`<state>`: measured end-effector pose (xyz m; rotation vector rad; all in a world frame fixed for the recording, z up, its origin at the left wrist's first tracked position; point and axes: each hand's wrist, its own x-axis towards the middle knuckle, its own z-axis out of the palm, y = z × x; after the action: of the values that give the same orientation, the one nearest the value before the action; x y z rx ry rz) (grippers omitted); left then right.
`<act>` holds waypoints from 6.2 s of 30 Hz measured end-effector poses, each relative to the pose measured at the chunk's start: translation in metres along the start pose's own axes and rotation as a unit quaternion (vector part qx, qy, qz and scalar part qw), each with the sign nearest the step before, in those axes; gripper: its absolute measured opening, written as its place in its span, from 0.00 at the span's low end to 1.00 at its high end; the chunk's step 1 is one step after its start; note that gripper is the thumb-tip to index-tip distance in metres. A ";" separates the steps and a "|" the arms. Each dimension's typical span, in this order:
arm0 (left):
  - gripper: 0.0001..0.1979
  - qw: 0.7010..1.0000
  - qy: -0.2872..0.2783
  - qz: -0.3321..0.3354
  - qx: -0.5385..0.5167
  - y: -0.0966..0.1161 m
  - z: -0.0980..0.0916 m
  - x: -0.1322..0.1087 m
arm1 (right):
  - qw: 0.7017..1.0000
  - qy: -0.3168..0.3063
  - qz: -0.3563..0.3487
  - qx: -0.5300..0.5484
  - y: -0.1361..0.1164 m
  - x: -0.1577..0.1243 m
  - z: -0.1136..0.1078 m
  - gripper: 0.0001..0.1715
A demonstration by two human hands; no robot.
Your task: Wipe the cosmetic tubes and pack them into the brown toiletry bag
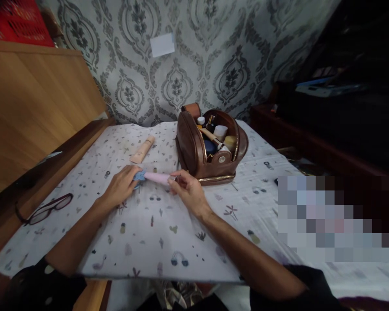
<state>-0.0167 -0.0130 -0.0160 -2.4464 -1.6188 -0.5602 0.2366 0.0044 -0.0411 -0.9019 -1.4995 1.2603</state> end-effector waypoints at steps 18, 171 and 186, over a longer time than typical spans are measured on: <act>0.15 0.979 0.199 0.037 -0.034 0.031 -0.002 -0.001 | 0.995 0.061 -0.050 -0.067 -0.011 -0.006 0.001 0.18; 0.31 0.975 0.089 -0.013 -0.204 0.085 -0.001 0.115 | 0.929 0.212 -0.090 -0.291 -0.100 0.021 -0.124 0.12; 0.28 0.976 0.052 0.007 -0.211 0.069 0.016 0.093 | 0.889 0.187 -0.064 -0.413 -0.102 0.041 -0.113 0.14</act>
<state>0.0817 0.0436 0.0101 -2.6510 -1.5717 -1.1116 0.3367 0.0545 0.0694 -1.4567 -1.7399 0.2646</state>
